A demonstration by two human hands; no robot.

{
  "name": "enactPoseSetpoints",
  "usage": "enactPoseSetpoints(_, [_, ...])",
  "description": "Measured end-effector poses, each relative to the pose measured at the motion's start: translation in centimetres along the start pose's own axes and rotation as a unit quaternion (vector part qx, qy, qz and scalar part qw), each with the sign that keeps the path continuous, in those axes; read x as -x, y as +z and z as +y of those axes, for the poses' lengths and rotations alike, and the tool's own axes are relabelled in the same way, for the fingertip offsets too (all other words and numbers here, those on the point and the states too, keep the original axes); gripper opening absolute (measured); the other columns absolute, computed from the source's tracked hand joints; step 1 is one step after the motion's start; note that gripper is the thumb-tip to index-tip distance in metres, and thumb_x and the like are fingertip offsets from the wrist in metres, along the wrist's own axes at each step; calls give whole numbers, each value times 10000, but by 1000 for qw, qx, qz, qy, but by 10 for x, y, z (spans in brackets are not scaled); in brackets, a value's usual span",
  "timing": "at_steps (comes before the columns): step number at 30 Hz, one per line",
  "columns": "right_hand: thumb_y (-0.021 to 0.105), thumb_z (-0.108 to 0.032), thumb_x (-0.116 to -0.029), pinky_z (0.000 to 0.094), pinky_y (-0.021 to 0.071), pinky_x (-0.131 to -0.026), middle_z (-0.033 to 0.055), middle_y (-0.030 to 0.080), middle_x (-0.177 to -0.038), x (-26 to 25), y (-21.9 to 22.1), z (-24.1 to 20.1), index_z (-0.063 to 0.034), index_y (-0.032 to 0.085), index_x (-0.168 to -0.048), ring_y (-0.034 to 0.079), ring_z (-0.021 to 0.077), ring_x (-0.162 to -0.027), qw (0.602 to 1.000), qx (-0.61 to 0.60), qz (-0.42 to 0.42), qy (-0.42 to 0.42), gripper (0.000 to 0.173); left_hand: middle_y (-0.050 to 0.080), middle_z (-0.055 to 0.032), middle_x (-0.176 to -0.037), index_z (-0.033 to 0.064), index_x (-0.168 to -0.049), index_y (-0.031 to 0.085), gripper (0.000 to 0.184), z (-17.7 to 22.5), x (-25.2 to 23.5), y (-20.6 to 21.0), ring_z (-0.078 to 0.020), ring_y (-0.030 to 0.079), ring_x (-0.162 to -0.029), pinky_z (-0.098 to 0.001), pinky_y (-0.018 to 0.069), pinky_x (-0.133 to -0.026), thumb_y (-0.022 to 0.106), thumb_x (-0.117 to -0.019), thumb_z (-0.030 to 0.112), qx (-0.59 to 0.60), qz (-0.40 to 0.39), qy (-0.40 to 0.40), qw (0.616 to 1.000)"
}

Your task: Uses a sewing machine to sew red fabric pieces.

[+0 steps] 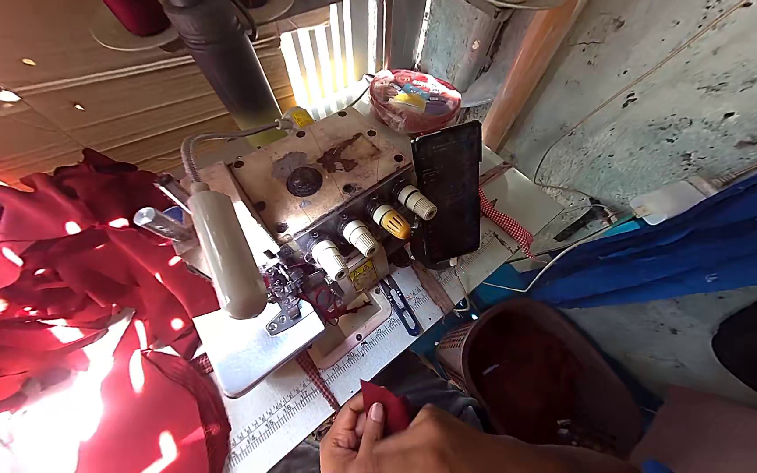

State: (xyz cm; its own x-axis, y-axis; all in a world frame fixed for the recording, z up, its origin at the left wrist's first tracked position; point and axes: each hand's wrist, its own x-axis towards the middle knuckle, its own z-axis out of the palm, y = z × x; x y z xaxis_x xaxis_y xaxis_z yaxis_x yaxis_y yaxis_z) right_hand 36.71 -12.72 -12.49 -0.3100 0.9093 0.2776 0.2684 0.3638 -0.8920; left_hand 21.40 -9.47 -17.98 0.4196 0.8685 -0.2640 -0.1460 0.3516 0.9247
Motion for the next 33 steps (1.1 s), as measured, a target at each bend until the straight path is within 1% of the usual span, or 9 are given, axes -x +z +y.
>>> enactPoseSetpoints(3, [575,-107,-1012,376,603,-668,68,767,-971,3,13,19,-100,690,-1306,731,165,-778,992,70,59,81,316,767,49,-884,159,-1047,769,156,-10,4,-14,-14,712,-798,-220,604,-756,651,-966,96,72,18,39,996])
enactPoseSetpoints(5, [606,-119,-998,352,611,-704,63,769,-1004,5,19,28,-99,672,-1345,733,139,-812,987,56,93,121,354,772,9,-869,144,-1038,765,144,-12,5,-18,-47,728,-770,-252,620,-732,629,-1002,113,97,30,37,994])
enactPoseSetpoints(11, [633,-149,-986,290,575,-625,47,746,-872,3,27,35,-99,645,-1386,679,94,-696,976,41,143,158,403,774,-4,-943,149,-1110,760,290,-8,8,-27,-82,738,-836,-279,619,-785,545,-1057,337,75,-5,66,995])
enactPoseSetpoints(17, [618,-211,-1025,365,599,-692,60,756,-911,-11,16,34,-122,613,-1418,716,143,-757,986,24,46,160,403,784,31,-890,96,-1008,771,146,17,1,-44,-56,748,-780,-254,643,-734,629,-1011,129,-157,1,192,969])
enactPoseSetpoints(20, [636,-159,-1019,295,597,-817,64,760,-1025,-25,4,26,-58,693,-1255,725,96,-911,993,-55,8,108,262,778,53,-968,122,-1025,752,136,59,-4,-65,7,722,-902,-201,604,-824,624,-1025,170,-292,-61,268,916])
enactPoseSetpoints(22, [649,-138,-1011,240,587,-776,62,753,-958,-36,-1,21,-20,713,-1147,711,64,-859,993,-86,20,79,191,777,32,-1056,136,-1114,750,187,97,-11,-77,3,713,-966,-204,589,-862,582,-1031,138,-348,-106,288,886])
enactPoseSetpoints(25, [671,-167,-999,229,584,-730,44,745,-887,-58,3,28,-15,727,-1064,698,49,-793,990,-83,76,80,174,765,84,-1007,162,-1163,730,188,129,-38,-89,60,685,-850,-142,574,-760,626,-1021,231,-396,-87,276,871])
enactPoseSetpoints(28, [675,-175,-997,226,582,-745,33,740,-889,-73,11,41,-17,723,-1049,692,40,-796,982,-109,119,102,174,670,179,-693,182,-984,701,191,135,-63,-87,109,557,-565,-98,466,-521,722,-933,365,-427,4,252,869])
enactPoseSetpoints(33, [693,-164,-985,201,570,-701,20,729,-852,-78,14,46,-12,724,-1027,673,25,-747,969,-150,158,115,161,659,184,-641,212,-899,709,211,141,-78,-84,91,561,-518,-102,460,-477,742,-894,420,-417,12,229,879])
